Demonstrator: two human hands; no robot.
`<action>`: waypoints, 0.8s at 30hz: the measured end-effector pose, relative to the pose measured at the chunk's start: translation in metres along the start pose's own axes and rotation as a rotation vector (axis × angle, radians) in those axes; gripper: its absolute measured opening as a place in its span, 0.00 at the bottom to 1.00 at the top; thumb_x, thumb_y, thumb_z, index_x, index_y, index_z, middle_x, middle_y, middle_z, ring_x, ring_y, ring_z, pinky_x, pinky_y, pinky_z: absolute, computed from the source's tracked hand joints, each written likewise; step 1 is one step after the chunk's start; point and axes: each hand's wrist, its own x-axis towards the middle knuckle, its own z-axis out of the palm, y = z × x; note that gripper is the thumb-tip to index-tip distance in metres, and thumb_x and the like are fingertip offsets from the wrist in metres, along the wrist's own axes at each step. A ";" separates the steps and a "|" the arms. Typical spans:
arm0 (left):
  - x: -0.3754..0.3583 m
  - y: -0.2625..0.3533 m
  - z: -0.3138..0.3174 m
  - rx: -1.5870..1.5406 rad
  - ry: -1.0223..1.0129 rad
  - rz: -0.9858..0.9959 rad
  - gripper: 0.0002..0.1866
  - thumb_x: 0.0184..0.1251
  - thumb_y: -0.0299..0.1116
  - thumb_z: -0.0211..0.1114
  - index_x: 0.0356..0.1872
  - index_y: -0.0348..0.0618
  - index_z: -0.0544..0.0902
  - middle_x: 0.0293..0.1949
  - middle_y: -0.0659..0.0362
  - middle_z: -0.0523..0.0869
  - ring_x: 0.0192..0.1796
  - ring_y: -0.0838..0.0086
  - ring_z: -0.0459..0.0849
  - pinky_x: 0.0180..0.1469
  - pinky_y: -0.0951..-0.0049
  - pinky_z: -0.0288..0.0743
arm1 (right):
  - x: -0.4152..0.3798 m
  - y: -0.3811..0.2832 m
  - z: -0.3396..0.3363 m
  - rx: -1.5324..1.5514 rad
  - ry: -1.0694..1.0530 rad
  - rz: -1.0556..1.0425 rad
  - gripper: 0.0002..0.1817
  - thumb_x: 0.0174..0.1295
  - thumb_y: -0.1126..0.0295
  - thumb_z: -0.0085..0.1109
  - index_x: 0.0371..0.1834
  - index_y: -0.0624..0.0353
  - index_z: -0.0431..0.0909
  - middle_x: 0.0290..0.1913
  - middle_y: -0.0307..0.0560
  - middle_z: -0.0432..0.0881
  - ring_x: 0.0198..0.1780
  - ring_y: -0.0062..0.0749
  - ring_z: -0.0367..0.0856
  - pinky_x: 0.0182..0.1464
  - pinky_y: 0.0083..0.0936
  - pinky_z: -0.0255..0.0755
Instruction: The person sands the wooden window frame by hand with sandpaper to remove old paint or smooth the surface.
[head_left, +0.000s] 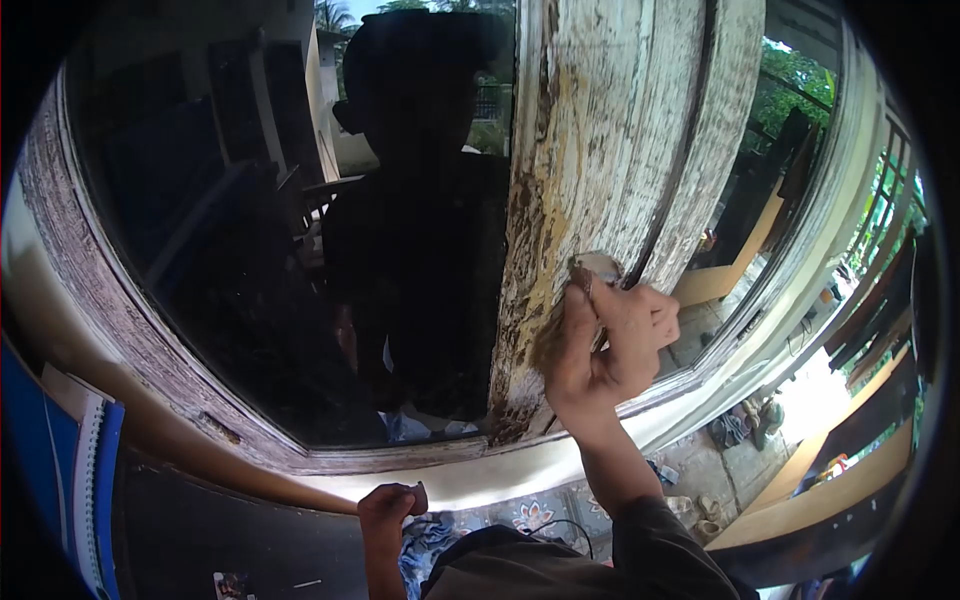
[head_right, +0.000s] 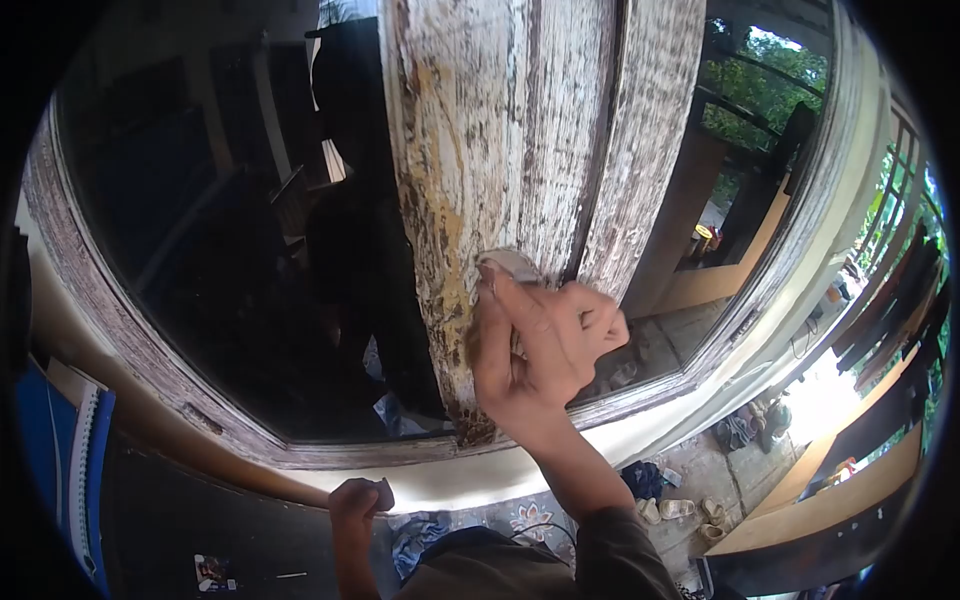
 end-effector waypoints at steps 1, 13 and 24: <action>0.002 0.001 -0.004 0.018 -0.057 -0.001 0.07 0.56 0.16 0.67 0.37 0.31 0.84 0.33 0.55 0.87 0.34 0.74 0.85 0.40 0.75 0.80 | -0.006 -0.003 -0.001 -0.044 -0.008 -0.016 0.07 0.55 0.79 0.65 0.37 0.58 0.83 0.29 0.41 0.77 0.36 0.34 0.68 0.45 0.30 0.54; 0.020 0.026 -0.020 0.076 -0.177 -0.035 0.07 0.59 0.19 0.66 0.38 0.29 0.82 0.30 0.51 0.86 0.31 0.67 0.86 0.39 0.68 0.82 | 0.055 -0.011 0.014 -0.170 0.102 -0.196 0.07 0.58 0.77 0.65 0.39 0.60 0.85 0.31 0.45 0.82 0.33 0.32 0.74 0.40 0.27 0.62; 0.005 0.033 -0.050 0.025 -0.290 -0.073 0.06 0.63 0.21 0.67 0.39 0.32 0.82 0.31 0.54 0.86 0.34 0.71 0.85 0.39 0.71 0.81 | 0.108 -0.011 0.025 -0.050 0.178 -0.182 0.09 0.60 0.68 0.68 0.42 0.58 0.87 0.34 0.42 0.85 0.35 0.28 0.80 0.42 0.25 0.70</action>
